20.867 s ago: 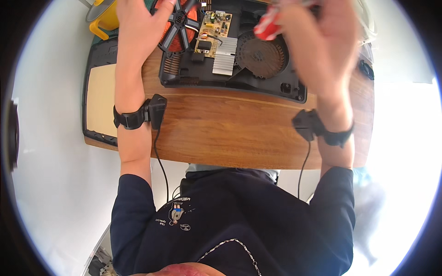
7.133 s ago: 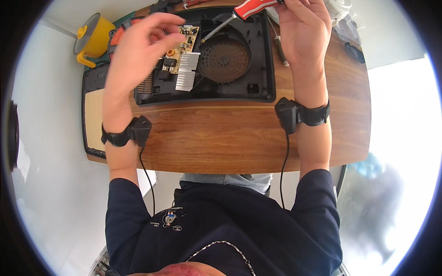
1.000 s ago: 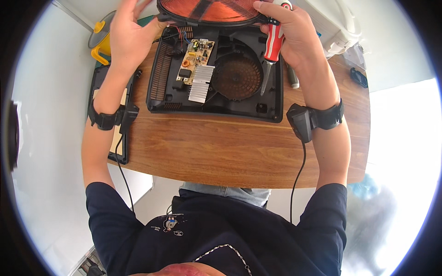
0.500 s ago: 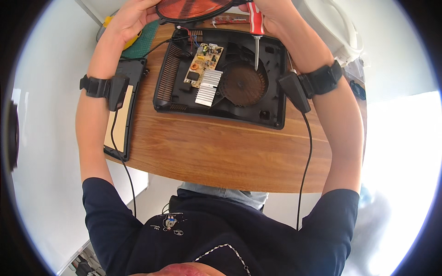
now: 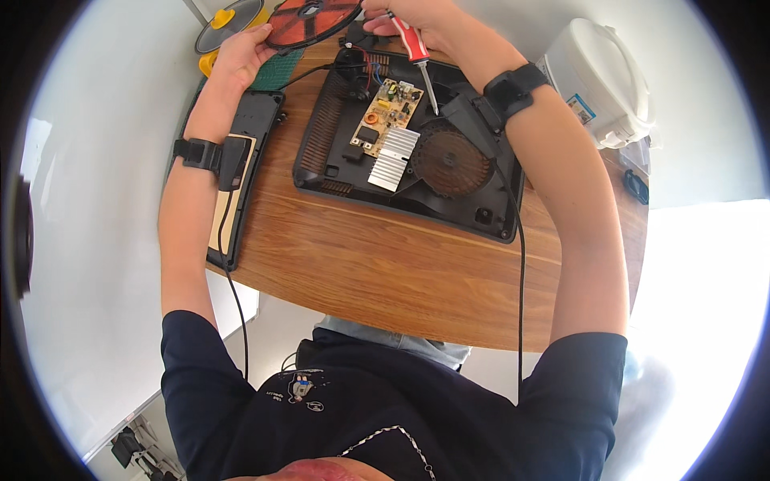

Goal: The person uses a screwdriver to remove screws from a circuit board inside a disassembled appliance. They detach the fan and then unscrew and remove the circuit board from the housing.

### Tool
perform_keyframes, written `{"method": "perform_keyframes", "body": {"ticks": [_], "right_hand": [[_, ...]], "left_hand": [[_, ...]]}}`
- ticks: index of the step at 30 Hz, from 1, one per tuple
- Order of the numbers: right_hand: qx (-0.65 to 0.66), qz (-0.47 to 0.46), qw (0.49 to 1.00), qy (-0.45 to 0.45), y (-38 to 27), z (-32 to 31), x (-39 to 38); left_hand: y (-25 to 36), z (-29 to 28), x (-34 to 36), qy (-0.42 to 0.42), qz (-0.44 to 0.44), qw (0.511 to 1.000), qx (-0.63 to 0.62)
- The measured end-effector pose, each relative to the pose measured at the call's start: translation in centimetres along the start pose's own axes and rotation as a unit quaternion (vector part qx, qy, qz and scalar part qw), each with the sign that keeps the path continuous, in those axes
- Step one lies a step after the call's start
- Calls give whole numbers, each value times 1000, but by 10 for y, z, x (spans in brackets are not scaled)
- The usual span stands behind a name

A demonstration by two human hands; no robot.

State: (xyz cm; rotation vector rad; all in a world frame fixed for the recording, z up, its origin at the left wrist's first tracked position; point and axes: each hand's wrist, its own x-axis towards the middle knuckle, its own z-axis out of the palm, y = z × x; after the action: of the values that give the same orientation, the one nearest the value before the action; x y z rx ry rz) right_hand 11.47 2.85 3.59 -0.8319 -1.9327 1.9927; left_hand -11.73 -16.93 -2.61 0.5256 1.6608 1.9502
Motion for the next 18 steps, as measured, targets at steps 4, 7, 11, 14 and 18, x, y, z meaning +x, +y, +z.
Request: {"method": "perform_keyframes", "body": {"ticks": [4, 7, 11, 14, 18], "right_hand": [[38, -25, 999, 20, 18, 7, 19], [48, -19, 997, 55, 19, 3, 20], [138, 27, 989, 45, 12, -13, 1], [186, 12, 981, 50, -3, -36, -15], [166, -19, 983, 74, 17, -92, -3]], "left_hand": [[-11, 7, -7, -11, -6, 999, -36], [-14, 16, -8, -62, -4, 997, -43], [-10, 21, -10, -144, -40, 989, -13], [-4, 20, -4, -147, 14, 950, 276], [-31, 4, 49, -127, 155, 736, 646]]}}
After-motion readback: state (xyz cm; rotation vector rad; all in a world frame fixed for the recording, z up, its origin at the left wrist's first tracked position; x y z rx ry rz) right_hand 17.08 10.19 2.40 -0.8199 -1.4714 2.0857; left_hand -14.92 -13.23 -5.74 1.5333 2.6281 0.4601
